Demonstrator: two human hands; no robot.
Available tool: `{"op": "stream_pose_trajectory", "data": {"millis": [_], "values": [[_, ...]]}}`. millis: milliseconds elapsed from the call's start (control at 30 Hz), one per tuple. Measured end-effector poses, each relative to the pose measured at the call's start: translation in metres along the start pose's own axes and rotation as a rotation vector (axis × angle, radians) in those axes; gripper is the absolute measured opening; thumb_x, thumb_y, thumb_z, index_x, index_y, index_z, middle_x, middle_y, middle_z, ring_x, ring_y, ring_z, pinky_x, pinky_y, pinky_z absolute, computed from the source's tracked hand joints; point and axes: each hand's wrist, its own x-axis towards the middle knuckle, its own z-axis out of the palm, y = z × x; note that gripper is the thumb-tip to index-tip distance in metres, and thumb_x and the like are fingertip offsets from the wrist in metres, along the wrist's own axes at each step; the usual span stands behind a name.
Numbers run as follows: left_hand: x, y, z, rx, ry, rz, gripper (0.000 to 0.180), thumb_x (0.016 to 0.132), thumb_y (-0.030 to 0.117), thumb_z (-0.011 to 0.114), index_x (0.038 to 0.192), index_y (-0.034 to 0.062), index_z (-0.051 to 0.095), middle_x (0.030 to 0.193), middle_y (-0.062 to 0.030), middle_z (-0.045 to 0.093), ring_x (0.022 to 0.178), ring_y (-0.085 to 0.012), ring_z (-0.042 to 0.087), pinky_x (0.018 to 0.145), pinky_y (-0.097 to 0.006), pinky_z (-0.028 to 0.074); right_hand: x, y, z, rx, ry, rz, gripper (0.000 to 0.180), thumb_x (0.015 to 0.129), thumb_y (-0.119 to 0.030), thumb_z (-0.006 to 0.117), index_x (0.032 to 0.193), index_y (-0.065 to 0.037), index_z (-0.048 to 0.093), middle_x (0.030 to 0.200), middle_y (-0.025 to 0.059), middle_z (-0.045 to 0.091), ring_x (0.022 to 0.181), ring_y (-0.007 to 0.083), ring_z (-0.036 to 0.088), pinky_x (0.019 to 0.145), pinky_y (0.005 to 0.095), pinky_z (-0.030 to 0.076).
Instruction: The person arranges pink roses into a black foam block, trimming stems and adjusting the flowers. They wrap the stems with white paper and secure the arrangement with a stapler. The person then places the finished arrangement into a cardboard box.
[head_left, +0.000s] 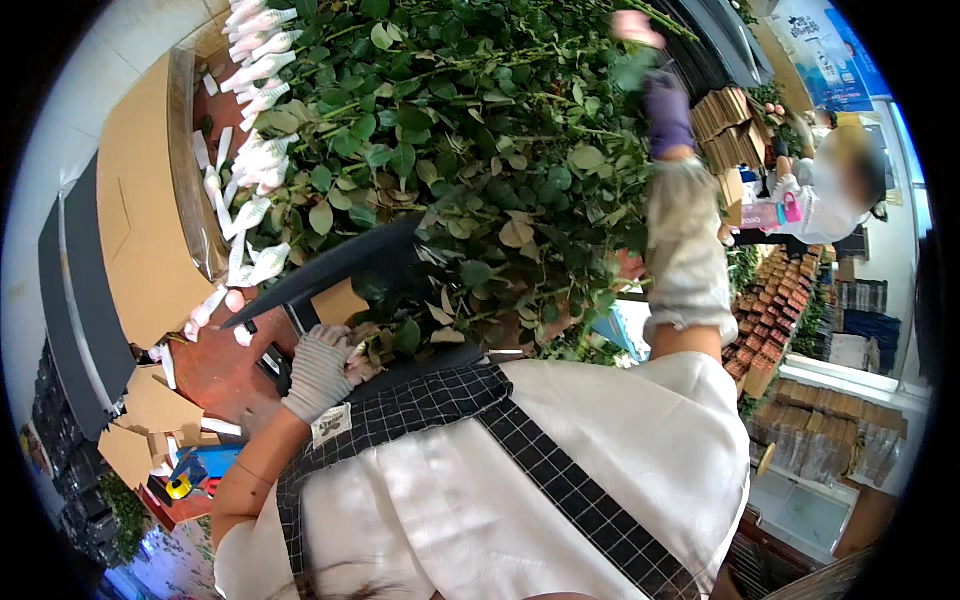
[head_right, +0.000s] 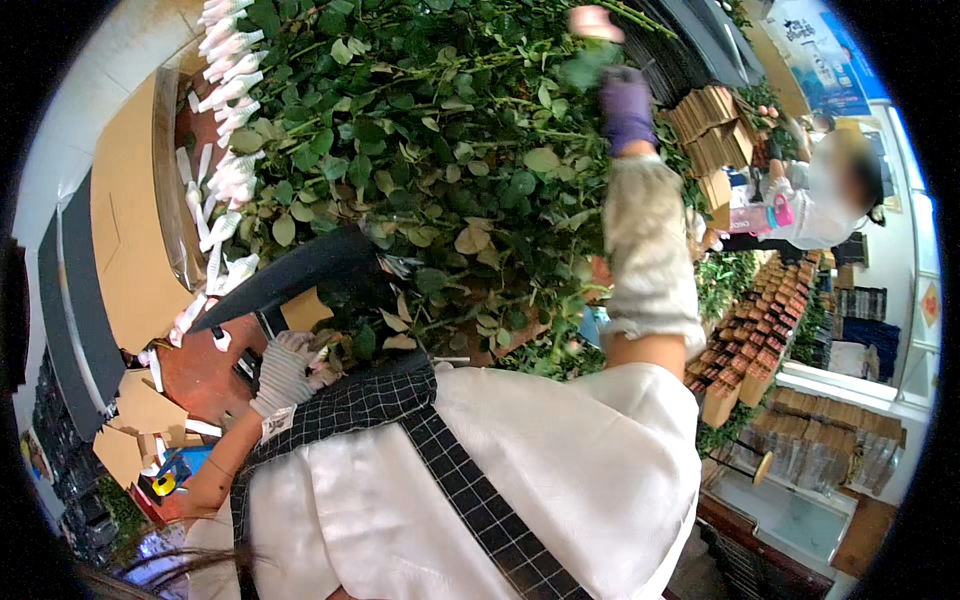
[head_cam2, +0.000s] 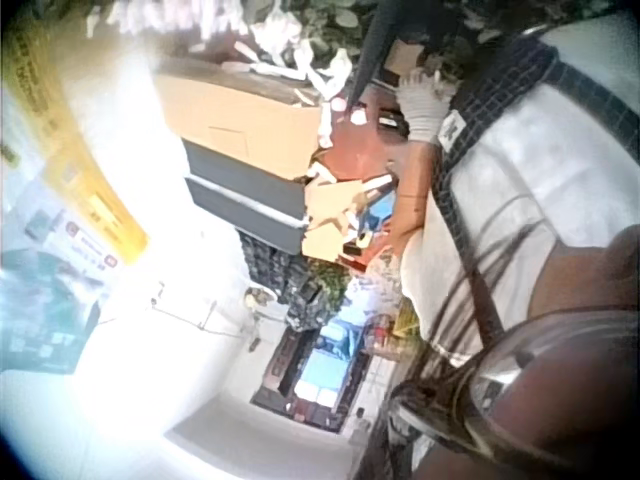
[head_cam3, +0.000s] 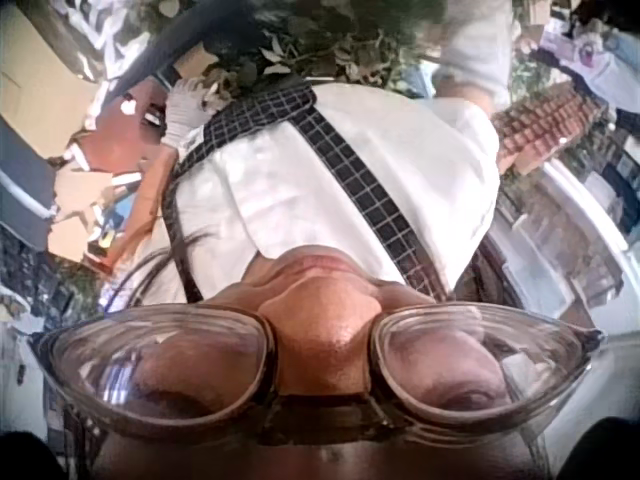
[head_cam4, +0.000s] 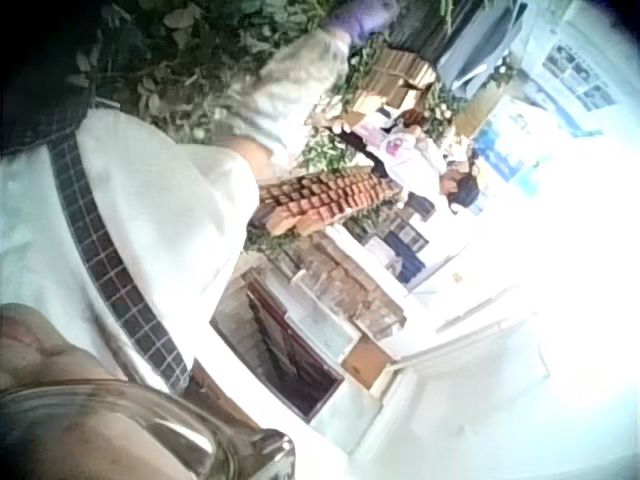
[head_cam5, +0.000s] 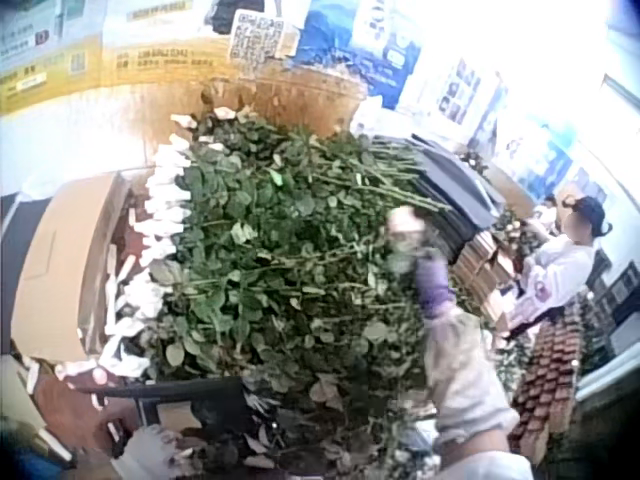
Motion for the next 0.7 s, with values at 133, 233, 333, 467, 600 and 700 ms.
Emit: {"op": "stream_pose_trajectory", "data": {"millis": [133, 233, 333, 467, 600, 700], "values": [[0.011, 0.009, -0.009, -0.05, 0.022, 0.018, 0.046, 0.063, 0.03, 0.07, 0.099, 0.0022, 0.061, 0.101, -0.0133, 0.058, 0.093, -0.0321, 0.054, 0.083, -0.042, 0.045, -0.016, 0.004, -0.157, 0.181, -0.053, -0.231, 0.024, 0.091, -0.019, 0.052, 0.11, -0.005, 0.058, 0.097, 0.0112, 0.062, 0.085, 0.0221, 0.061, 0.073, 0.0364, 0.051], [0.006, 0.006, -0.005, -0.018, 0.023, -0.008, 0.047, 0.068, 0.037, 0.071, 0.101, 0.0044, 0.064, 0.101, -0.0151, 0.059, 0.094, -0.0332, 0.055, 0.083, -0.042, 0.044, -0.039, -0.034, -0.222, 0.152, 0.207, -0.384, 0.036, 0.09, -0.018, 0.056, 0.124, -0.01, 0.05, 0.115, 0.0111, 0.058, 0.102, 0.0243, 0.06, 0.083, 0.0412, 0.051], [0.003, 0.009, -0.013, -0.021, -0.032, -0.045, 0.035, 0.067, 0.036, 0.07, 0.086, 0.0066, 0.062, 0.098, -0.0132, 0.058, 0.093, -0.0314, 0.055, 0.079, -0.042, 0.046, -0.118, -0.158, -0.24, 0.377, 0.308, -0.372, 0.04, 0.097, -0.017, 0.041, 0.135, -0.006, 0.04, 0.13, 0.0104, 0.047, 0.114, 0.022, 0.05, 0.098, 0.0369, 0.04], [-0.005, 0.005, -0.014, -0.061, -0.156, -0.117, 0.028, 0.074, 0.033, 0.067, 0.083, 0.0086, 0.059, 0.081, -0.0133, 0.061, 0.081, -0.0321, 0.061, 0.067, -0.045, 0.049, -0.186, -0.223, -0.198, 0.149, 0.093, -0.647, 0.04, 0.091, -0.009, 0.043, 0.131, -0.005, 0.047, 0.124, 0.0118, 0.051, 0.109, 0.0227, 0.051, 0.095, 0.0346, 0.04], [-0.014, 0.002, -0.019, -0.064, -0.338, -0.236, 0.033, 0.082, 0.035, 0.06, 0.103, 0.0118, 0.054, 0.075, -0.017, 0.062, 0.068, -0.0364, 0.061, 0.06, -0.048, 0.047, -0.25, -0.242, -0.044, 0.321, -0.73, -0.796, 0.042, 0.08, 0.0, 0.055, 0.122, -0.007, 0.056, 0.108, 0.0139, 0.059, 0.094, 0.0263, 0.059, 0.084, 0.0365, 0.048], [-0.01, 0.005, -0.029, -0.277, -0.321, -0.236, 0.039, 0.083, 0.037, 0.059, 0.114, 0.0135, 0.051, 0.072, -0.0188, 0.062, 0.064, -0.0381, 0.06, 0.058, -0.048, 0.046, -0.3, -0.203, 0.057, -0.032, -1.195, -0.503, 0.047, 0.074, 0.006, 0.058, 0.118, -0.011, 0.06, 0.097, 0.0165, 0.063, 0.085, 0.03, 0.063, 0.074, 0.0379, 0.051]]}}
